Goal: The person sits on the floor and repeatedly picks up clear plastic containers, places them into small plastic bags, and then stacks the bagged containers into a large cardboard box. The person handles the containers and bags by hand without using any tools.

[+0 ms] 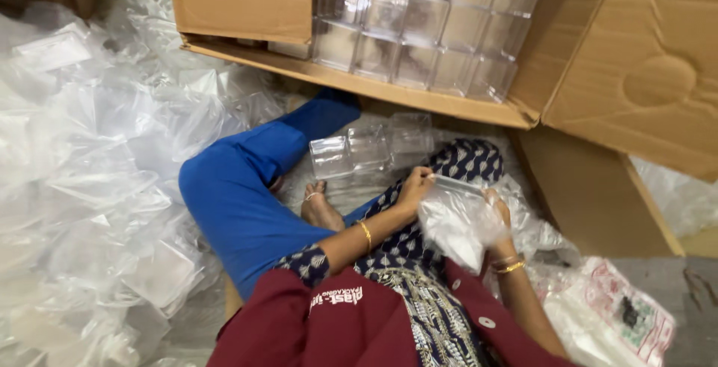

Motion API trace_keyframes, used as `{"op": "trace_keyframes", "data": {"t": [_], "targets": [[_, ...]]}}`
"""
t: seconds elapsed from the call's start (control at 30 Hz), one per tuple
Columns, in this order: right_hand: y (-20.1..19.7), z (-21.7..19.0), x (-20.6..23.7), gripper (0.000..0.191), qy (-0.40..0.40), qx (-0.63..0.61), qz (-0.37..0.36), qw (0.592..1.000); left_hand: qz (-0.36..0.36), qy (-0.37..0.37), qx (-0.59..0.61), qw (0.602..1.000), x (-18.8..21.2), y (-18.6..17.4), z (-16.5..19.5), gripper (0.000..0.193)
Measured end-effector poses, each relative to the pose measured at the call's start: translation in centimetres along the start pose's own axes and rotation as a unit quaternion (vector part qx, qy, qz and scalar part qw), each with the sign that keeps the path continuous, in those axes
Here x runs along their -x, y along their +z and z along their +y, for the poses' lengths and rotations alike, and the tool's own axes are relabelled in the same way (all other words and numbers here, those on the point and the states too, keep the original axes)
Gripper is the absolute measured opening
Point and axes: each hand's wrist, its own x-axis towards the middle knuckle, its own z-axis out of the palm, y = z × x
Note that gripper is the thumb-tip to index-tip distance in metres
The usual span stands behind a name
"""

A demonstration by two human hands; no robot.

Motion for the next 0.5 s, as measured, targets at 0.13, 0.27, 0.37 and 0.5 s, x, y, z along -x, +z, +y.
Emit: {"op": "trace_keyframes", "data": {"t": [0.13, 0.27, 0.37, 0.5], "targets": [[-0.6, -0.1, -1.1, 0.043, -0.009, -0.02, -0.008, 1.0, -0.172, -0.005, 0.092, 0.981, 1.0, -3.0, 3.6, 0.031], [0.6, -2.4, -3.0, 0.043, -0.05, -0.012, -0.02, 0.998, -0.331, 0.007, -0.031, 0.943, 5.2, -5.1, 8.1, 0.036], [3.3, -4.5, -4.3, 0.044, -0.115, 0.036, -0.024, 0.992, -0.42, 0.102, -0.138, 0.891, 8.1, -3.5, 9.6, 0.04], [4.1, -8.3, -6.2, 0.045, -0.184, 0.031, -0.025, 0.982, -0.248, 0.06, -0.027, 0.967, 7.4, -6.2, 11.0, 0.037]]}}
